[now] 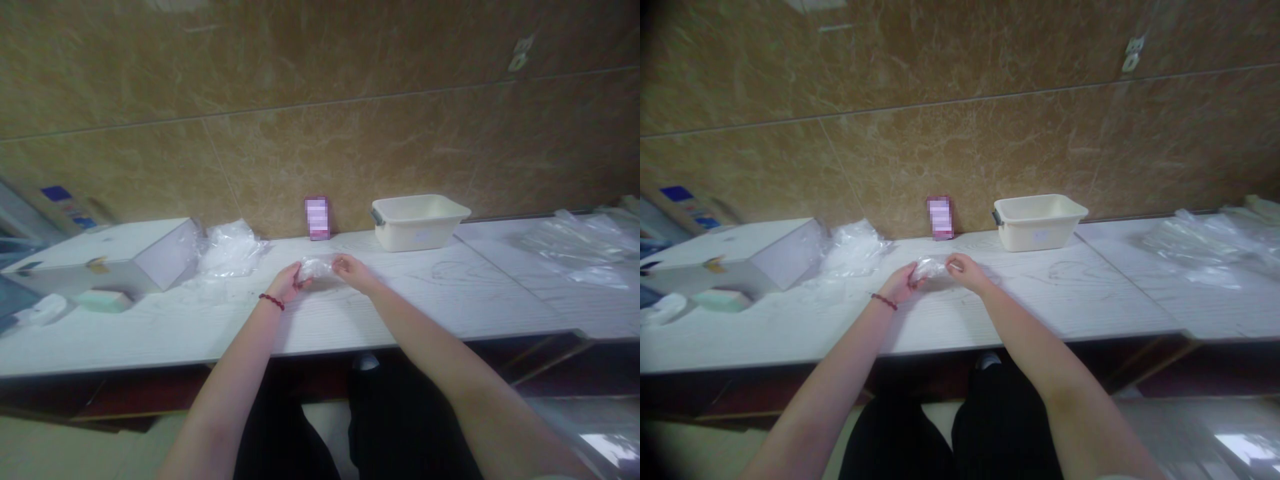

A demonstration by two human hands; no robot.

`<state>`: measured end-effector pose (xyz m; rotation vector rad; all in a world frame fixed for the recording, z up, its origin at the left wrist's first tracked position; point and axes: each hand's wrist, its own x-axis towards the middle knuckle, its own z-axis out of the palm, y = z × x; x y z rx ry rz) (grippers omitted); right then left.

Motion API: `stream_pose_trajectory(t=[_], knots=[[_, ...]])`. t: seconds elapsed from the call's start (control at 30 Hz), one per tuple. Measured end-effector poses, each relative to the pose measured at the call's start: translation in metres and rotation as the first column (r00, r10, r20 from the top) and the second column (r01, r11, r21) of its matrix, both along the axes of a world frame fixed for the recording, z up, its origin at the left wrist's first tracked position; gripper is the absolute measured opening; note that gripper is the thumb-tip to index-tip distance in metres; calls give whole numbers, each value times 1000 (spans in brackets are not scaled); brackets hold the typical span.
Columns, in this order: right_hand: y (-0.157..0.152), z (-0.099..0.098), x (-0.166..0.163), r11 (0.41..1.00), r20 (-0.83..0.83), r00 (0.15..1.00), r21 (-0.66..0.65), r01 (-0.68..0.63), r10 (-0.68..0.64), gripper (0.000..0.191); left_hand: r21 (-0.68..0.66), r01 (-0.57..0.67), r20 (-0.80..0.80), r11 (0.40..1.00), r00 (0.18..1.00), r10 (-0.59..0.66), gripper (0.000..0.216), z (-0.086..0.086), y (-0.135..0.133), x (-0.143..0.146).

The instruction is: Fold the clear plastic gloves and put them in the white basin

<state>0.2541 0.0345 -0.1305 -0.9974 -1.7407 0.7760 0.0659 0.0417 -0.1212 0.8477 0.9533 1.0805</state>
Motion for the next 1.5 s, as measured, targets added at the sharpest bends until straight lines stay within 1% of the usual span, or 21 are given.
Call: stream_pose_trajectory(t=[0.1,0.23,0.3,0.33,0.4,0.47,0.53,0.57,0.63,0.7,0.77,0.83,0.97,1.03,1.1,1.17,1.23,1.33,1.37,1.43,1.5], knots=[[0,-1,-1,989,-61,995,-121,-80,73,16,51,-20,-135,999,990,27,12,-3,2,1],[2,-4,-3,980,-137,988,-176,-90,66,15,114,-47,-309,992,948,81,15,-10,5,1],[2,-4,-4,972,-203,978,-214,-98,54,17,182,-65,-404,981,905,135,18,-12,5,1],[1,-3,-4,961,-272,961,-254,-111,39,19,236,-68,-470,969,865,175,20,-12,5,0],[1,0,-3,906,-442,897,-386,-173,-17,21,352,-49,-607,935,749,268,24,-11,4,-1],[1,3,-2,802,-554,827,-535,-263,-98,21,437,1,-702,900,626,340,27,-10,2,-2],[2,4,-3,709,-563,814,-631,-315,-140,28,482,56,-756,875,530,383,29,-8,1,-2],[3,4,-3,690,-543,827,-655,-308,-146,31,493,75,-769,866,502,394,30,-8,0,-1],[3,3,-6,708,-484,862,-661,-249,-149,31,501,89,-779,861,480,404,30,-7,-1,1],[2,2,-10,753,-438,885,-633,-179,-158,26,503,81,-774,860,486,407,31,-7,-1,3],[-1,3,-13,784,-421,894,-603,-147,-156,22,503,66,-763,862,503,407,31,-8,-2,5],[-3,4,-15,804,-441,888,-571,-164,-132,21,499,60,-749,865,532,395,31,-9,-1,6],[-5,6,-14,840,-537,842,-482,-251,-56,21,482,40,-705,875,610,361,35,-12,-1,7],[-3,4,-13,847,-534,843,-474,-240,-59,18,472,13,-673,882,651,350,36,-14,-1,8],[-2,2,-12,855,-468,878,-494,-161,-105,14,459,-8,-652,888,676,343,38,-15,0,8],[0,-1,-11,857,-354,922,-513,-54,-154,10,437,4,-676,899,661,326,38,-15,1,7],[0,-4,-8,856,-214,963,-517,29,-162,8,414,61,-751,908,586,304,38,-14,3,5],[1,-5,0,853,37,993,-508,118,-115,11,369,174,-868,913,415,272,38,-13,3,1],[1,-3,3,848,132,985,-506,160,-107,13,358,194,-887,913,375,268,38,-13,3,1],[1,3,11,842,324,935,-456,289,-146,21,345,210,-904,915,336,264,38,-14,1,2],[1,13,15,853,489,832,-286,436,-261,32,352,230,-922,907,251,294,38,-15,0,7]])
